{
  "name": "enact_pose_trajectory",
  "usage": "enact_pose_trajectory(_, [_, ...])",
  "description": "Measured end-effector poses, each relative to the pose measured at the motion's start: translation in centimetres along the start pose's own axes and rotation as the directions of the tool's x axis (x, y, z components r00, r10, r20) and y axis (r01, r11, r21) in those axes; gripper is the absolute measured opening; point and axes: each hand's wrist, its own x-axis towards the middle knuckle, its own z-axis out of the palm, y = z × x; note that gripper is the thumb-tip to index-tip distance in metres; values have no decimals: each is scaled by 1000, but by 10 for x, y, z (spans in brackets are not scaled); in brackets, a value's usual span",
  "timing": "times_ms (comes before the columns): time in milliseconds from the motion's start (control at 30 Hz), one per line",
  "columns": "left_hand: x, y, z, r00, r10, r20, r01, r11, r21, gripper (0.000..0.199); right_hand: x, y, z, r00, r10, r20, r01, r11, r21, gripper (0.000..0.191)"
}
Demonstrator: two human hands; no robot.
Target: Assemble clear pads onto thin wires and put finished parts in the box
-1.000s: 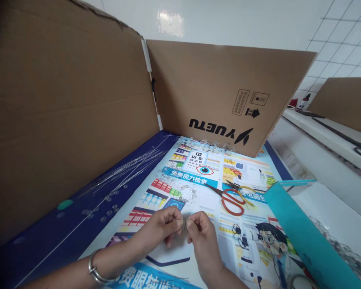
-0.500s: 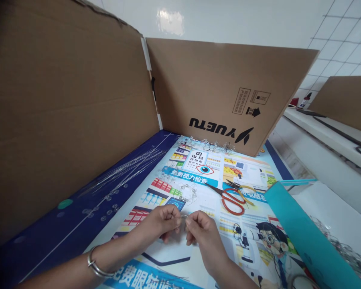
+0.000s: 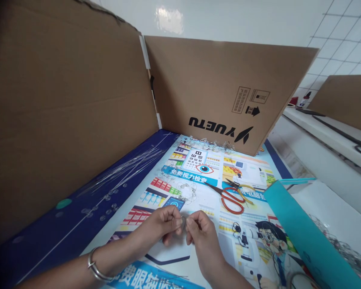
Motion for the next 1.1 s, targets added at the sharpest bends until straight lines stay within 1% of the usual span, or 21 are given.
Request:
enact_pose_trajectory(267, [-5, 4, 6, 1000, -3, -16, 3, 999, -45, 24, -1, 4, 5, 999, -12, -30, 12, 1000, 0, 27])
enact_pose_trajectory(333, [-5, 4, 4, 1000, -4, -16, 3, 999, -47, 22, -1, 3, 5, 1000, -12, -22, 12, 1000, -9, 27])
enact_pose_trajectory(400, [-3, 6, -1, 1000, -11, 9, 12, 999, -32, 21, 0, 1, 5, 1000, -7, 0, 7, 1000, -30, 27])
enact_pose_trajectory(467, [0, 11, -10, 998, -23, 56, 22, 999, 24, 20, 1, -2, 5, 1000, 9, 23, -7, 998, -63, 27])
enact_pose_trajectory(500, [2, 15, -15, 996, -28, 83, 22, 997, 78, 20, 1, -4, 4, 999, 17, 35, -14, 996, -86, 26])
enact_pose_trajectory(533, [4, 20, -22, 996, -19, 82, 8, 991, 133, 20, 0, -7, 4, 999, 26, 48, -20, 993, -113, 26])
enact_pose_trajectory(567, [5, 26, -28, 998, 9, 58, -19, 983, 183, 19, -1, -9, 3, 997, 32, 65, -22, 988, -152, 25])
enact_pose_trajectory(633, [5, 36, -39, 998, 37, 42, -49, 944, 327, 17, -5, -15, 2, 992, 36, 121, 2, 954, -300, 21])
enact_pose_trajectory(667, [4, 41, -43, 999, 42, 35, -52, 911, 410, 14, -8, -18, 2, 986, 30, 164, 42, 909, -414, 18])
enact_pose_trajectory(700, [4, 46, -47, 998, 53, 39, -66, 863, 500, 12, -11, -21, 2, 975, 22, 223, 105, 833, -544, 14])
enact_pose_trajectory(733, [3, 49, -51, 997, 71, 39, -80, 806, 587, 11, -13, -23, 3, 955, 19, 296, 193, 718, -669, 12])
enact_pose_trajectory(767, [2, 52, -53, 995, 89, 45, -96, 741, 665, 10, -16, -25, 4, 925, 26, 378, 297, 568, -767, 15])
enact_pose_trajectory(800, [1, 54, -56, 993, 109, 51, -111, 669, 735, 10, -19, -26, 4, 887, 43, 459, 405, 403, -821, 22])
enact_pose_trajectory(833, [0, 55, -58, 991, 126, 54, -118, 594, 796, 11, -21, -25, 5, 847, 61, 528, 501, 240, -832, 28])
enact_pose_trajectory(867, [0, 57, -61, 989, 138, 53, -117, 516, 849, 12, -23, -23, 6, 810, 71, 582, 575, 96, -812, 32])
enact_pose_trajectory(900, [0, 58, -64, 988, 148, 47, -108, 438, 892, 13, -25, -19, 6, 778, 66, 625, 628, -24, -778, 34])
enact_pose_trajectory(933, [0, 59, -67, 988, 152, 38, -91, 364, 927, 15, -26, -14, 6, 749, 44, 661, 661, -124, -740, 32])
enact_pose_trajectory(1000, [1, 62, -73, 990, 143, 18, -52, 239, 970, 17, -30, -2, 5, 700, -15, 714, 685, -272, -676, 21])
enact_pose_trajectory(1033, [1, 63, -76, 991, 131, 10, -35, 194, 980, 18, -32, 3, 4, 683, -39, 730, 682, -324, -655, 15])
enact_pose_trajectory(1100, [2, 63, -83, 995, 104, -2, -12, 140, 990, 19, -36, 13, 3, 659, -64, 750, 674, -392, -626, 10])
